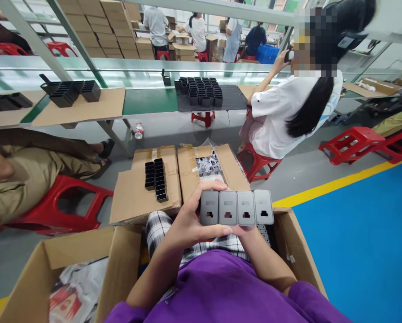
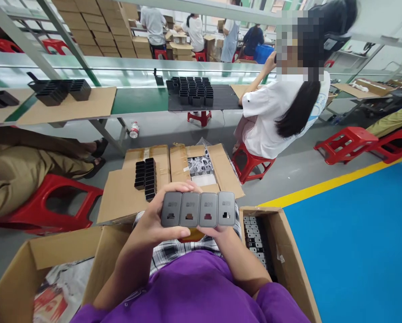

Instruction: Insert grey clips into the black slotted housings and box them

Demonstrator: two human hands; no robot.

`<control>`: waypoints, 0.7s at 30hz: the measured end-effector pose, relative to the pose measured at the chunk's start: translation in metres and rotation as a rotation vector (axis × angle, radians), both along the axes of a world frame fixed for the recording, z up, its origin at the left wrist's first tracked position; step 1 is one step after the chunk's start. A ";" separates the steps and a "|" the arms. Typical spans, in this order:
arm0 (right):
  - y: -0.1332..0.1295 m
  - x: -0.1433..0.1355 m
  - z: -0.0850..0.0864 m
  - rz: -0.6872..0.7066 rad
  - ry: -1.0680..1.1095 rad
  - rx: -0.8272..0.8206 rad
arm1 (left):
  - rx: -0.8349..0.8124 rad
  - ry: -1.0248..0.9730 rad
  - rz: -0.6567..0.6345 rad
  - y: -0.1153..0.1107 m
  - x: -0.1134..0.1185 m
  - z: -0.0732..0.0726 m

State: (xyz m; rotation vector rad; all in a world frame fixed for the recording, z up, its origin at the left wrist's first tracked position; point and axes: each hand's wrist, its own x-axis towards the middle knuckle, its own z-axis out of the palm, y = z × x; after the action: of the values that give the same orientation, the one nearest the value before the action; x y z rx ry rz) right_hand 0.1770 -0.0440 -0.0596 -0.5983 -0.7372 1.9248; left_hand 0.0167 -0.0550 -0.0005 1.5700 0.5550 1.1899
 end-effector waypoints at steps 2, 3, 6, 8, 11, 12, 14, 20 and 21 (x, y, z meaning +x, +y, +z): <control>-0.002 0.000 0.001 0.051 0.127 -0.015 | -0.041 -0.015 0.048 -0.003 0.003 0.000; -0.003 0.000 0.000 0.065 0.180 -0.023 | -0.064 -0.016 0.079 -0.004 0.005 0.000; -0.003 0.000 -0.001 0.058 0.235 -0.045 | -0.095 -0.018 0.145 -0.008 0.008 0.001; -0.002 0.000 -0.002 0.053 0.235 -0.045 | -0.075 -0.039 0.146 -0.008 0.008 0.001; -0.002 -0.001 -0.003 0.064 0.211 -0.061 | -0.033 -0.041 0.152 -0.007 0.009 0.002; -0.002 -0.001 -0.003 0.064 0.190 -0.071 | -0.020 -0.040 0.152 -0.007 0.010 0.003; -0.002 -0.001 -0.003 0.041 0.153 -0.086 | 0.001 -0.043 0.151 -0.006 0.010 0.002; 0.000 -0.003 -0.003 0.064 0.225 -0.045 | 0.069 0.102 0.211 -0.005 0.005 0.002; 0.000 -0.003 -0.003 0.090 0.219 -0.038 | 0.140 0.183 0.260 -0.005 0.002 0.004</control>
State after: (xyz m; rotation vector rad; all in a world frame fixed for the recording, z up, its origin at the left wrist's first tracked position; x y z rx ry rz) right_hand 0.1737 -0.0438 -0.0630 -0.3740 -0.5975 2.0526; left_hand 0.0187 -0.0600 0.0038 1.7773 0.8302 1.3088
